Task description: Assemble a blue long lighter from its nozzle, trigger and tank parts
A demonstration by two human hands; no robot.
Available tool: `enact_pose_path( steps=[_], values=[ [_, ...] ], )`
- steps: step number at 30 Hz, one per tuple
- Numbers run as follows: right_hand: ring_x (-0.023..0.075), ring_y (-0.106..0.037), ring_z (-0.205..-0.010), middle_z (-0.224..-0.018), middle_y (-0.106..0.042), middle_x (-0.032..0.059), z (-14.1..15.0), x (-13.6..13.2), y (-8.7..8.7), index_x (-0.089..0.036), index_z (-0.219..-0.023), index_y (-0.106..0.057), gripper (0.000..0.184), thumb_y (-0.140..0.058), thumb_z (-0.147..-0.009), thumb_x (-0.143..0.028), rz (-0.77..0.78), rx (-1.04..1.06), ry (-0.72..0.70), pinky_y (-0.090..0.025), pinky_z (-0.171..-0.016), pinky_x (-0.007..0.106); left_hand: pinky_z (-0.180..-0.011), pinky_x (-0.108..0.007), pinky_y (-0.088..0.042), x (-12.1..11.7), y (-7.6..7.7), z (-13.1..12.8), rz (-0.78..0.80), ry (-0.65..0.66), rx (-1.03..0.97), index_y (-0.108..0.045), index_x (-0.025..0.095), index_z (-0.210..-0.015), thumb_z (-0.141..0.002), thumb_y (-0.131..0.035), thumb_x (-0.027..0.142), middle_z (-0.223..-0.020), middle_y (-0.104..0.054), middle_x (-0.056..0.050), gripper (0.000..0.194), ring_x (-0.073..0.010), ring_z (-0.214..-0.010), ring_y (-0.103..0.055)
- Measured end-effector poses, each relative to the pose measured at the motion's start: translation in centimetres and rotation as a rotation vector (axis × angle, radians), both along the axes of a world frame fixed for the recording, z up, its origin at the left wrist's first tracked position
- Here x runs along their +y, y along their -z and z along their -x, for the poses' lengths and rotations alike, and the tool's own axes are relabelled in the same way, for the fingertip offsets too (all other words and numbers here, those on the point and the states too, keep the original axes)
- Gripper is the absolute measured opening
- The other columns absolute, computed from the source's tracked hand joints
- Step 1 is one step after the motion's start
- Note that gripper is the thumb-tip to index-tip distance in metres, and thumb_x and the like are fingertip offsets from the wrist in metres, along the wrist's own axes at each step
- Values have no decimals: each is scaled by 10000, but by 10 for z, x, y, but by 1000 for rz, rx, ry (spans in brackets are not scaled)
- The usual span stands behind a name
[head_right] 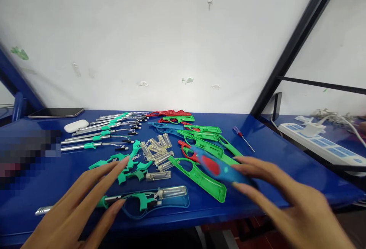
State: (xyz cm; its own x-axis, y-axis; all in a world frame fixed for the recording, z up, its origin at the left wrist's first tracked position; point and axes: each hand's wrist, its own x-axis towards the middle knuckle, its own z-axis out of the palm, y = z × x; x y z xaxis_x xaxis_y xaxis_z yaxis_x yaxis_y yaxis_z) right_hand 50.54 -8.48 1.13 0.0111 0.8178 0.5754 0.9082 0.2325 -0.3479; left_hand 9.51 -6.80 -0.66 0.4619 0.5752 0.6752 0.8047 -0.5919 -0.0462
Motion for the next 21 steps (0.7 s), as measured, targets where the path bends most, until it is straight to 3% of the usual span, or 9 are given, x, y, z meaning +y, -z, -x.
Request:
enact_pose_path(
  steps=[3,8,15,21],
  values=[
    [172,-813,-1124,-1262,-824,-62,51,2,-5,-411,-1376,-650,385,-679,-1024,-564,9,-80,-294,-613,-1016,179,-1316,-259,-255,2,-3,8,19,44,16,-356,217,-1696,-1140,-447,265,-1660,-519,1,566,-169,-1508,-475],
    [66,-799,-1096,-1248,-816,-132,103,13,-15,-439,-1393,-602,281,-554,-1117,-458,42,-185,-568,-552,-1012,97,-1260,-320,-425,4,-5,23,54,49,98,-421,244,-1659,-1124,-508,312,-1556,-634,-8,547,-194,-1477,-539],
    [55,-776,-1087,-1225,-805,-126,116,23,-10,-423,-1373,-592,255,-518,-1130,-443,111,-167,-672,-557,-993,103,-1067,-396,-584,1,-4,26,148,80,190,-635,285,-1431,-1133,-484,294,-1340,-759,17,334,-237,-1256,-692],
    [87,-757,-1143,-1282,-779,-107,117,28,-5,-446,-1403,-581,291,-574,-1116,-404,198,-134,-682,-572,-1016,163,-933,-392,-551,4,-6,19,96,87,100,-698,259,-1294,-1172,-388,247,-1138,-791,6,333,-228,-1061,-726]
  ],
)
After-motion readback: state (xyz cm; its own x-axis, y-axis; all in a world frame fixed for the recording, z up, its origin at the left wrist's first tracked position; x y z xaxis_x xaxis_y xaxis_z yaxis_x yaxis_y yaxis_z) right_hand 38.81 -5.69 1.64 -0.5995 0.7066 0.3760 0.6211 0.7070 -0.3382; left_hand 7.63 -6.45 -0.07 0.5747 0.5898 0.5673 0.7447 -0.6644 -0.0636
